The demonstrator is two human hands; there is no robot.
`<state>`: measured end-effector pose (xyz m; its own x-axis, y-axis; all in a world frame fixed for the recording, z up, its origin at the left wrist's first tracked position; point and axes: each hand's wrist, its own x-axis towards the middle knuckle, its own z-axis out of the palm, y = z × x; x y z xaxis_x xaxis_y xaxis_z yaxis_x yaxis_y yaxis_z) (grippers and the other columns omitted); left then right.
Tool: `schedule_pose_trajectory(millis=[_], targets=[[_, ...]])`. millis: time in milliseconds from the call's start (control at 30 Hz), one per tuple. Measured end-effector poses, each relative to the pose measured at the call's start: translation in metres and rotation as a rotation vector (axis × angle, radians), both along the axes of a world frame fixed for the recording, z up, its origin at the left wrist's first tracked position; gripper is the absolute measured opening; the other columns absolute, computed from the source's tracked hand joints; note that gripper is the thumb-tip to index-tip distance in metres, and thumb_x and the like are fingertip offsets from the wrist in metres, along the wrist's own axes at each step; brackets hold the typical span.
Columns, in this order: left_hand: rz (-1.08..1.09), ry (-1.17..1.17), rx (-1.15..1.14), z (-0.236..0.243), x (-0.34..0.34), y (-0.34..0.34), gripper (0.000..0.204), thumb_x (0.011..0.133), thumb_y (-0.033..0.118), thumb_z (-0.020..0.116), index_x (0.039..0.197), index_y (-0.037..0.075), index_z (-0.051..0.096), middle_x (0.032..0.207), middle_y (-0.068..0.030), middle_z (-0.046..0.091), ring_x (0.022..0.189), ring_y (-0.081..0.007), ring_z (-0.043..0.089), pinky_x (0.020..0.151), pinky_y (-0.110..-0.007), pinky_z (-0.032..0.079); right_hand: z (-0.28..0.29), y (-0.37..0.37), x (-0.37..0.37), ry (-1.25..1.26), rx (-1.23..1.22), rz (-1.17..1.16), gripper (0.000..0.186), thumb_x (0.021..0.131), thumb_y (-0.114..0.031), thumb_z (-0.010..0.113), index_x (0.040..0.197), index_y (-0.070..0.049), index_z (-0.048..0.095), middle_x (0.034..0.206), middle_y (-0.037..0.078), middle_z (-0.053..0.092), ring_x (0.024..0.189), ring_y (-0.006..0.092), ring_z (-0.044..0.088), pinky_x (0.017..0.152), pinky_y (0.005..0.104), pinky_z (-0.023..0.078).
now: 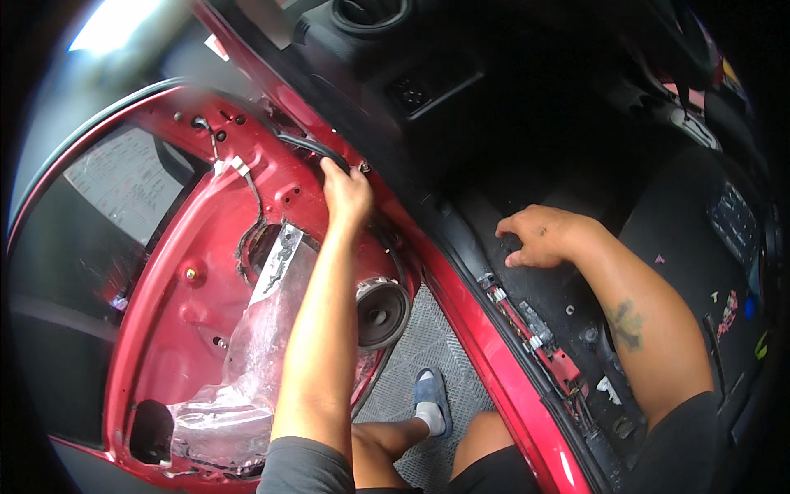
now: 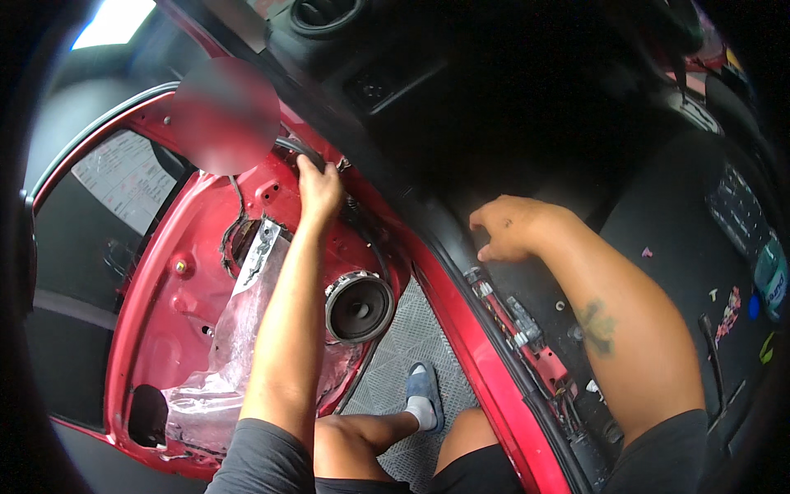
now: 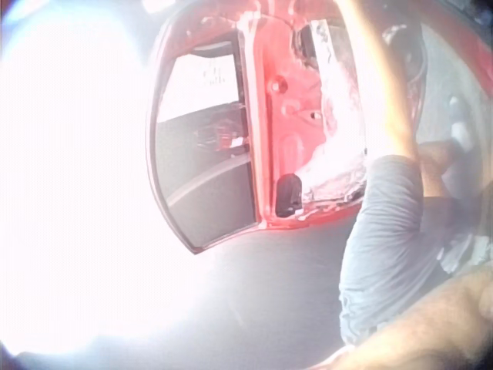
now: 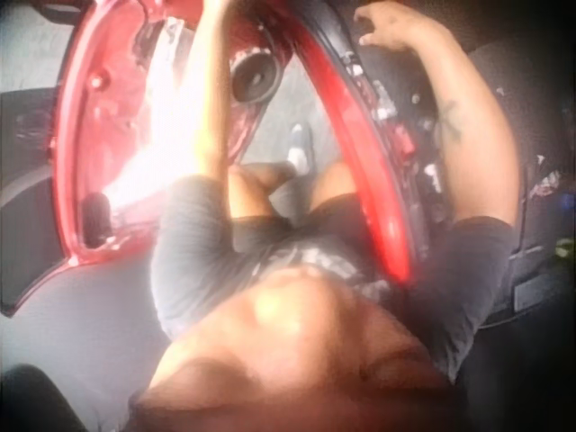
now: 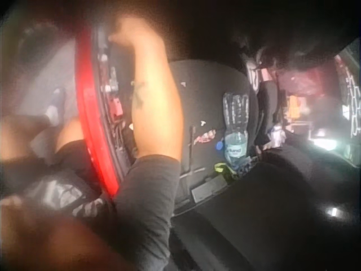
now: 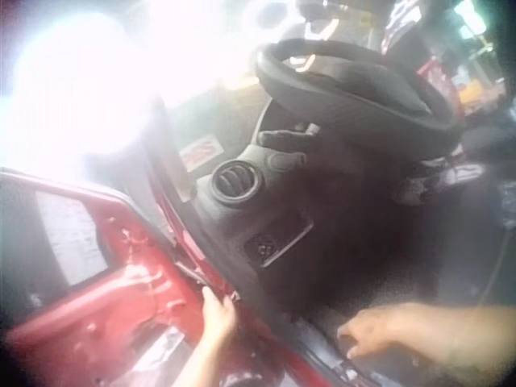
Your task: The person uses a wrench to tighten bolts on the interior frame of a red car door. They then remove a plastic moisture barrier and install a black rubber seal along the door edge, pressing it into place by hand.
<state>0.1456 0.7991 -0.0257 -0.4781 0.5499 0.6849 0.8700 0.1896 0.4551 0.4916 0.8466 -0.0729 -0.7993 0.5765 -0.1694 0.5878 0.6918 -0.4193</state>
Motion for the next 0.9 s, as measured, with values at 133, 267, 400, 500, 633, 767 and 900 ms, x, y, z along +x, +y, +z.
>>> schedule_pose_trajectory(millis=[133, 267, 400, 500, 633, 767, 900], targets=[[-0.013, 0.041, -0.024, 0.004, -0.008, -0.019, 0.036, 0.092, -0.009, 0.052, 0.127, -0.001, 0.054, 0.106, -0.0346, 0.072, 0.107, -0.0552, 0.071, 0.09, -0.059, 0.054, 0.007, -0.005, -0.006, -0.012, -0.024, 0.002, 0.06, 0.095, -0.034, 0.08, 0.148, -0.01, 0.065, 0.138, 0.018, 0.072, 0.131, 0.0362, 0.068, 0.112, 0.0456, 0.054], [-0.086, 0.237, -0.022, 0.024, -0.036, -0.023, 0.029, 0.092, -0.008, 0.063, 0.119, 0.003, 0.065, 0.095, -0.0281, 0.075, 0.094, -0.049, 0.075, 0.082, -0.055, 0.057, -0.004, -0.004, -0.017, 0.017, 0.027, 0.027, 0.06, 0.096, -0.036, 0.08, 0.147, -0.009, 0.065, 0.129, 0.02, 0.075, 0.126, 0.0375, 0.07, 0.11, 0.0459, 0.054], [-0.047, 0.35, -0.187, 0.045, -0.05, -0.016, 0.024, 0.091, 0.003, 0.075, 0.113, 0.0, 0.066, 0.105, -0.0283, 0.074, 0.103, -0.0485, 0.072, 0.089, -0.055, 0.057, -0.003, -0.007, -0.022, 0.011, -0.004, 0.028, 0.06, 0.096, -0.037, 0.08, 0.146, -0.009, 0.065, 0.128, 0.02, 0.075, 0.127, 0.0374, 0.069, 0.11, 0.0463, 0.054], [-0.016, 0.376, -0.233, 0.047, -0.055, -0.01, 0.024, 0.09, 0.009, 0.079, 0.108, -0.001, 0.066, 0.108, -0.0293, 0.073, 0.106, -0.0489, 0.071, 0.092, -0.056, 0.056, -0.002, -0.008, -0.023, 0.0, 0.006, 0.044, 0.06, 0.095, -0.037, 0.081, 0.146, -0.009, 0.066, 0.127, 0.02, 0.075, 0.126, 0.0379, 0.069, 0.11, 0.0465, 0.054], [0.036, 0.369, -0.108, 0.026, -0.041, -0.013, 0.029, 0.095, 0.012, 0.078, 0.112, -0.002, 0.06, 0.112, -0.0273, 0.066, 0.107, -0.0506, 0.069, 0.091, -0.057, 0.058, -0.009, -0.006, -0.024, 0.015, 0.03, 0.052, 0.061, 0.094, -0.037, 0.081, 0.146, -0.008, 0.066, 0.125, 0.02, 0.075, 0.123, 0.0384, 0.07, 0.108, 0.0463, 0.054], [0.073, 0.085, -0.051, 0.018, -0.024, -0.022, 0.026, 0.097, 0.009, 0.075, 0.107, 0.0, 0.053, 0.108, -0.0299, 0.069, 0.107, -0.051, 0.069, 0.088, -0.059, 0.055, -0.009, -0.012, -0.027, 0.016, 0.022, 0.034, 0.061, 0.094, -0.036, 0.081, 0.146, -0.007, 0.066, 0.125, 0.02, 0.076, 0.122, 0.0379, 0.07, 0.108, 0.0459, 0.054], [0.052, -0.184, -0.001, 0.011, -0.006, -0.046, 0.023, 0.098, 0.003, 0.07, 0.115, 0.0, 0.054, 0.116, -0.0301, 0.073, 0.116, -0.0479, 0.07, 0.095, -0.054, 0.055, -0.008, -0.013, -0.027, 0.006, 0.01, 0.037, 0.063, 0.093, -0.036, 0.082, 0.146, -0.007, 0.065, 0.125, 0.02, 0.076, 0.122, 0.0369, 0.071, 0.107, 0.0453, 0.055]])
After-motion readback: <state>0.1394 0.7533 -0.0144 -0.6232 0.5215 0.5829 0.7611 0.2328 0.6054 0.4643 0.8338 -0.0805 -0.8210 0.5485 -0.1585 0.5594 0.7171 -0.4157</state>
